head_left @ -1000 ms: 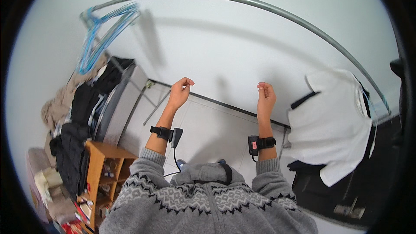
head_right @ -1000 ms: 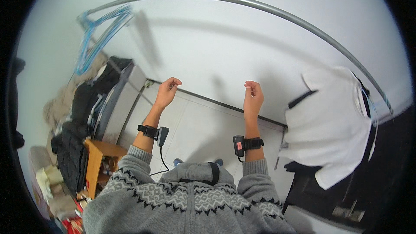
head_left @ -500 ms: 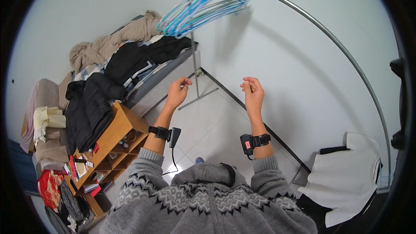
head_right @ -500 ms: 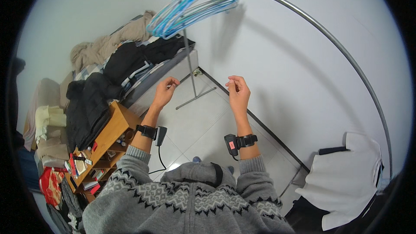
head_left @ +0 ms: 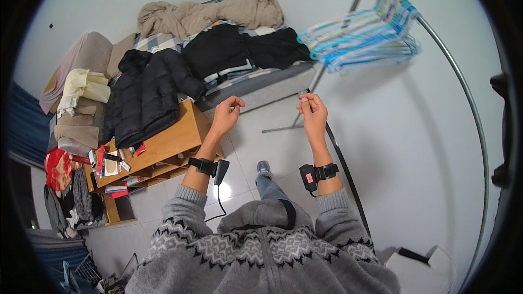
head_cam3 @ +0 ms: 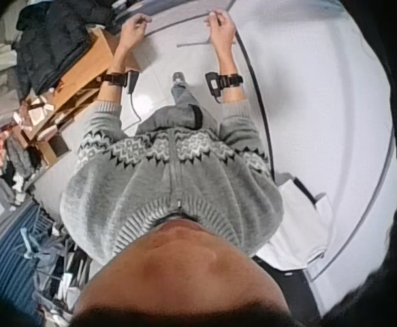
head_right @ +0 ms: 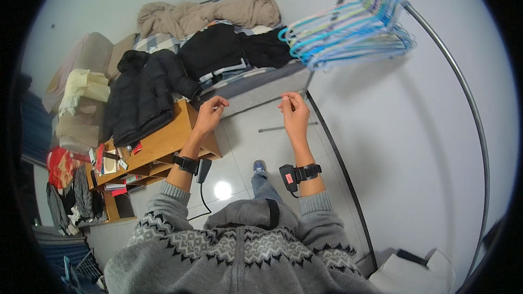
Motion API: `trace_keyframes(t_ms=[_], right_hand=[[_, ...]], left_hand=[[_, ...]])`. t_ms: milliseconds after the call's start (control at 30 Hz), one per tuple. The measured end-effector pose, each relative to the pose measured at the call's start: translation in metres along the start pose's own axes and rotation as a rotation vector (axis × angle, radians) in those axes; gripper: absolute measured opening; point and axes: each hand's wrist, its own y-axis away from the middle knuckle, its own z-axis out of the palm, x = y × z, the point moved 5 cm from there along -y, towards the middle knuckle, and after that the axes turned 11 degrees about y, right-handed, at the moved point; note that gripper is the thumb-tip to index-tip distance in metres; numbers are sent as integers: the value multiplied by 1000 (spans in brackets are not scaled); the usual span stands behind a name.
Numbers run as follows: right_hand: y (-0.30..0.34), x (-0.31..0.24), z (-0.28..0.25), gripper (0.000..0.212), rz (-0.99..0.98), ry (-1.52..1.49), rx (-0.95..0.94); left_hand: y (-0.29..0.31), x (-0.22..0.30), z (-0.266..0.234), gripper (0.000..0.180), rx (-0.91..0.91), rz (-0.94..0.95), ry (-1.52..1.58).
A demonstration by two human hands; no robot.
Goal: The person picks up shirts from a pile on a bed, places each on a hanger, and hangs them on a metal clothing rack. The person handles white and black shirts one at a time, repeating the same sequence for each item.
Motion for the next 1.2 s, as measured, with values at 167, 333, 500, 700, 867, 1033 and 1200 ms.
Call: trace_keyframes(t_ms=[167, 333, 500, 700, 867, 1033, 1200], right_hand=[[-78, 16, 64, 13, -17, -33, -97], [-148, 31, 114, 12, -17, -38, -147], [-193, 53, 154, 13, 12, -32, -178], [-248, 84, 192, 11, 71, 67, -125], [-306, 115, 232, 13, 149, 72, -76], [-365, 138, 265, 12, 189, 133, 5], [-398, 173, 285, 10, 239, 181, 41]], left_hand=[[-69, -21, -40, 15, 67, 23, -45], [-132, -36, -64, 17, 90, 19, -43], [-185, -61, -75, 17, 63, -20, -18], [-269, -90, -91, 19, 22, 19, 87], [-361, -125, -105, 20, -38, -42, 164], [-448, -153, -115, 21, -172, -83, 230], [-504, -181, -112, 22, -261, -103, 226]])
